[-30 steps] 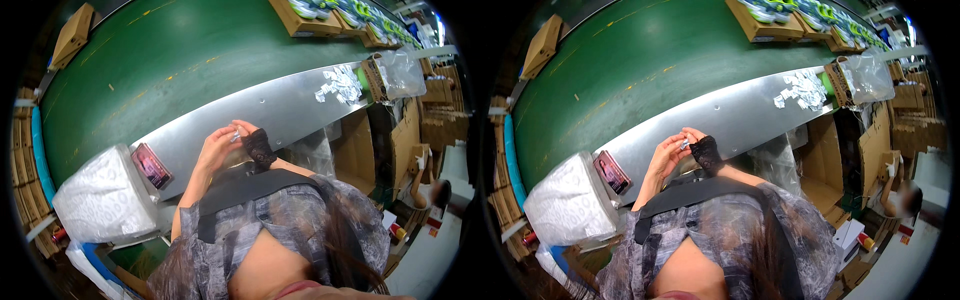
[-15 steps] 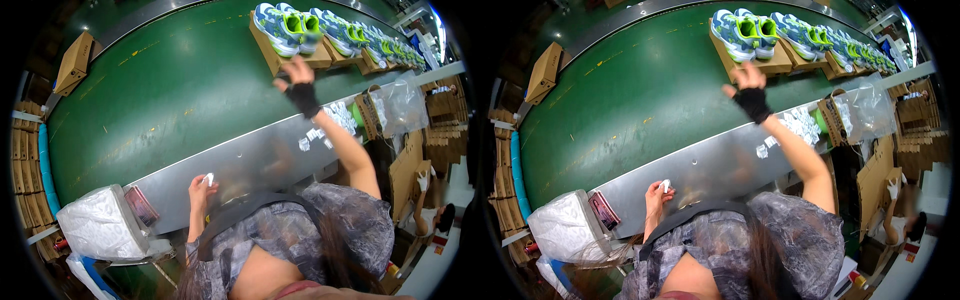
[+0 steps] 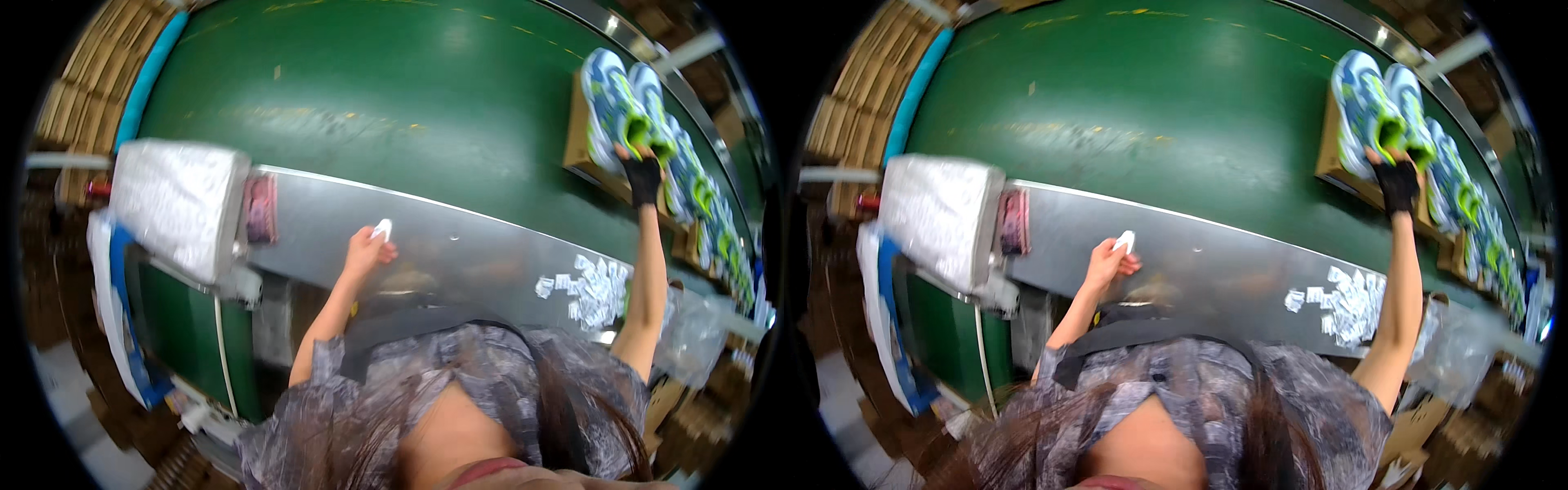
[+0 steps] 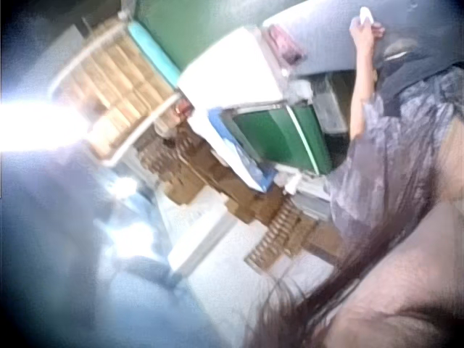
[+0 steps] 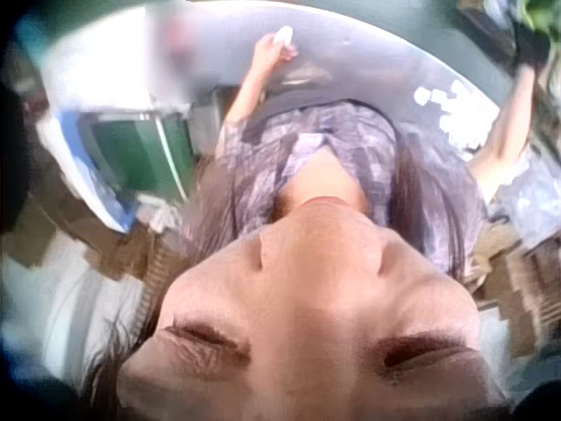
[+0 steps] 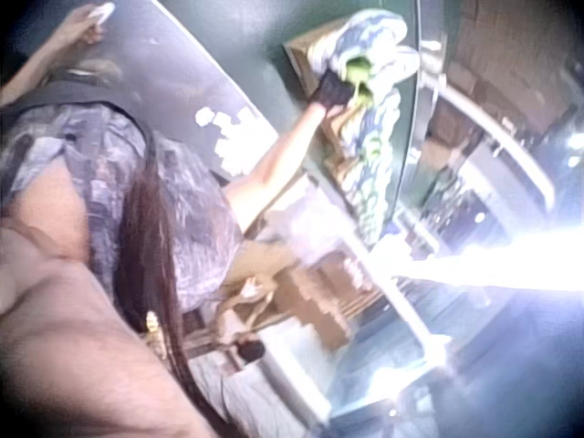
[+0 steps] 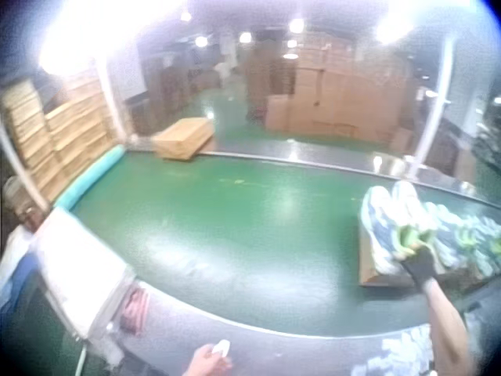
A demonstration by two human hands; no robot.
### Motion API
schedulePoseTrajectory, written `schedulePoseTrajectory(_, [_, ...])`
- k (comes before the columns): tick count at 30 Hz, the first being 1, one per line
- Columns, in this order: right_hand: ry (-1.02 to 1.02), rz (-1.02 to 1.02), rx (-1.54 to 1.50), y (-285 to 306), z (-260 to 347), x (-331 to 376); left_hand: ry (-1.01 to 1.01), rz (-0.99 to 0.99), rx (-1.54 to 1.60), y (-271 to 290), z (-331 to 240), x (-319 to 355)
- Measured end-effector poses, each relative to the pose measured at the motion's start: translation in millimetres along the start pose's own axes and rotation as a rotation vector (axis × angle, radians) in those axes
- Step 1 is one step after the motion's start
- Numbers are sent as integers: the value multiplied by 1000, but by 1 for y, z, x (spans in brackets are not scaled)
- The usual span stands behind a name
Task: The person repeatedly packs pairs of blue and green sneakers into cardboard boxes. They place tissue paper into each box, insert the shoes, fold the paper over, close the box, and move it aside before repeating the process with the next pair.
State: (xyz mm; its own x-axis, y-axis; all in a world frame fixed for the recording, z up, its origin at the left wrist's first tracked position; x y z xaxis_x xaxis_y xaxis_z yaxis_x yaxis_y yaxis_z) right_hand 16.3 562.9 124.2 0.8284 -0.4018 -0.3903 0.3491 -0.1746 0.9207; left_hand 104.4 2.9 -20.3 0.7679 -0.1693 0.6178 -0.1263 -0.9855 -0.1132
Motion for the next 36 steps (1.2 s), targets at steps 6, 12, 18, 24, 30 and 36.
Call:
schedulePoseTrajectory(6, [464,161,-418,85,66,100,-181,-65,26,15,-51,14])
schedulePoseTrajectory(12, [988,223,-379,127,172,188,-667,-151,-148,-18,-166,39])
schedulePoseTrajectory(18, [1361,258,-542,97,251,246,-872,-42,-660,-84,-190,-6])
schedulePoseTrajectory(24, [965,749,-857,83,242,197,-220,205,-819,-57,-120,-76])
schedulePoseTrajectory(30, [277,-15,-143,-33,76,72,-333,188,-815,-63,-114,-82])
schedulePoseTrajectory(36, [133,167,-8,-68,83,70,-329,77,-670,-54,-109,-72])
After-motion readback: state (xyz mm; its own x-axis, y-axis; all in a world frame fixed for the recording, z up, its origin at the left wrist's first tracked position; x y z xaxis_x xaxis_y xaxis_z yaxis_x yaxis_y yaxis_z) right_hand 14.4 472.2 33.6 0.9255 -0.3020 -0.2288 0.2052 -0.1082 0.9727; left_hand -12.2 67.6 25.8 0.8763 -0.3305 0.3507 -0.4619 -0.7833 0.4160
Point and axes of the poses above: each hand's wrist, its own x-axis away from the middle knuckle, its own y-axis out of the back of the hand, z = x × y, the point moved 2 cm from there along -x, towards the middle knuckle, and after that the axes turned 1 degree about z, right-handed, at the moved point
